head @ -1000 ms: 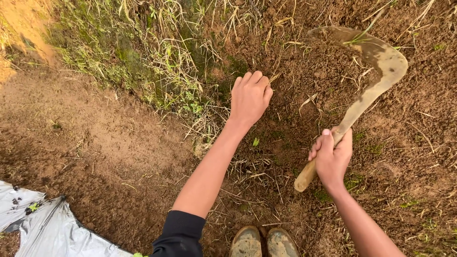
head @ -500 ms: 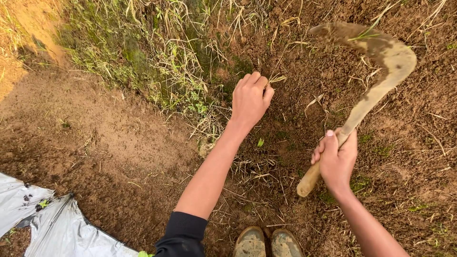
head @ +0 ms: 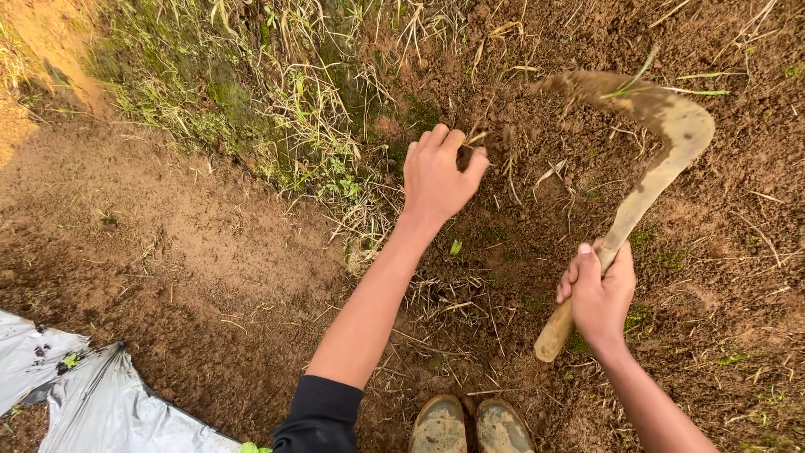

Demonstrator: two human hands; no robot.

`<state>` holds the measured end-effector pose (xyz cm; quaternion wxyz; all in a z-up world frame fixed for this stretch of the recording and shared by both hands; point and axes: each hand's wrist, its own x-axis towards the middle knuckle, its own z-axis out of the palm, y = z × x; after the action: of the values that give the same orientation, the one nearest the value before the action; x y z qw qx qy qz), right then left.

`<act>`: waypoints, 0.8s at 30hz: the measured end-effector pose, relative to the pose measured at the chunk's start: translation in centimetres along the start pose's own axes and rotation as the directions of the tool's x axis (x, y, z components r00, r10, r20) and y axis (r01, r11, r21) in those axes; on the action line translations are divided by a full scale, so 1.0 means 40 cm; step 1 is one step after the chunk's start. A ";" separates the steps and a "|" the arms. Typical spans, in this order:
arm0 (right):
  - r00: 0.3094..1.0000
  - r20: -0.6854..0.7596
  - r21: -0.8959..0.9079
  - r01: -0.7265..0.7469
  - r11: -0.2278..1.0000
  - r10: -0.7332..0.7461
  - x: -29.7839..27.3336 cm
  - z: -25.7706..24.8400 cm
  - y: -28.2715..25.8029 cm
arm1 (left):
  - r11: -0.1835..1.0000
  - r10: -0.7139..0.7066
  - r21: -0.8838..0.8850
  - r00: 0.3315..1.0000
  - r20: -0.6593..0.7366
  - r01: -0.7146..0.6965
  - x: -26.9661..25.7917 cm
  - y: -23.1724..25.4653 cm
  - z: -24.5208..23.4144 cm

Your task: The person uses a hand hoe to loosen soil and remove weeds from a garden bed. They repeatedly strike the ground with the tool and pull out uprooted weeds by hand, clearing the area around small plants.

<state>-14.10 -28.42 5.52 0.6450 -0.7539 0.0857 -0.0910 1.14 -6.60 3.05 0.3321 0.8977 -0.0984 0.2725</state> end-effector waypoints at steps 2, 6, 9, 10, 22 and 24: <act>1.000 0.000 0.027 0.017 0.999 -0.017 0.007 0.005 -0.006 | 1.000 0.003 0.008 1.000 -0.005 -0.003 0.013 0.060 -0.053; 1.000 -0.007 0.060 0.022 0.998 -0.022 0.001 0.011 -0.003 | 0.996 0.078 0.048 0.996 -0.036 -0.076 0.007 0.118 -0.065; 1.000 0.000 0.057 0.005 0.998 -0.005 -0.005 0.008 0.008 | 0.985 0.037 0.162 0.987 0.157 -0.063 -0.002 0.138 -0.052; 1.000 -0.002 0.055 0.005 0.998 -0.005 -0.007 0.007 0.010 | 0.985 0.038 0.159 0.987 0.158 -0.063 -0.012 0.121 -0.019; 0.990 -0.061 0.076 0.133 0.988 -0.128 0.026 0.003 -0.024 | 0.959 0.206 0.207 0.977 -0.046 -0.193 0.007 0.014 0.051; 0.985 -0.075 0.104 0.164 0.981 -0.157 0.032 0.003 -0.023 | 0.959 0.225 0.195 0.971 -0.085 -0.206 0.008 0.010 0.048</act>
<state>-12.82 -28.50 6.46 0.6727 -0.7184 0.0409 -0.1723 2.07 -8.17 2.23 0.2203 0.8927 -0.1520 0.3626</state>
